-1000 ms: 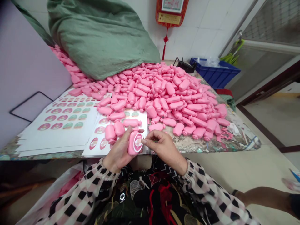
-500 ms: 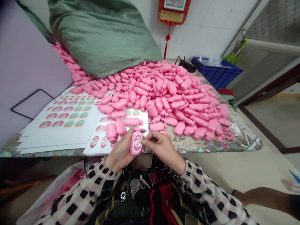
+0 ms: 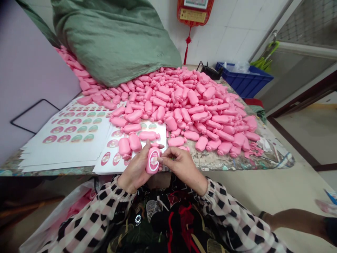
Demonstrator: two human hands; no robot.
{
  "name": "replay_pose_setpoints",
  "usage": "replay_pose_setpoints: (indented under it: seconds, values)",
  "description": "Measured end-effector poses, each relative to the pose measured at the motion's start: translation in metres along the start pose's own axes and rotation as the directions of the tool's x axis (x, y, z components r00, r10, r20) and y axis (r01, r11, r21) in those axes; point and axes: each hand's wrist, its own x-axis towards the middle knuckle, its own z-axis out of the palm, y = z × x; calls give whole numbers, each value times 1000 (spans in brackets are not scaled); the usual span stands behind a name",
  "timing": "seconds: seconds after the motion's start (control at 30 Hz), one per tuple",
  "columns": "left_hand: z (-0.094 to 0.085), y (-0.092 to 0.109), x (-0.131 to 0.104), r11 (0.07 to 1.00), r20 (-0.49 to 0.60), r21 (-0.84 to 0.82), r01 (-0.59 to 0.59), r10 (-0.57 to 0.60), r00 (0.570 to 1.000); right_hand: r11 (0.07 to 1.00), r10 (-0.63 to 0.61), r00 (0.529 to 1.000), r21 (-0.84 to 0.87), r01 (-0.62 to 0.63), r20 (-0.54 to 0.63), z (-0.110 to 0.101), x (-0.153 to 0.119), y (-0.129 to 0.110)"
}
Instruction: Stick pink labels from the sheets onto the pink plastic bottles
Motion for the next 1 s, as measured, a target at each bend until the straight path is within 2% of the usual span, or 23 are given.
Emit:
replay_pose_setpoints:
  seconds: [1.0]
  values:
    - [3, 0, 1, 999, -9, 38, -9, 9, 1000, 1000, 18, 1000, -1, -18, 24, -3, 2, 3]
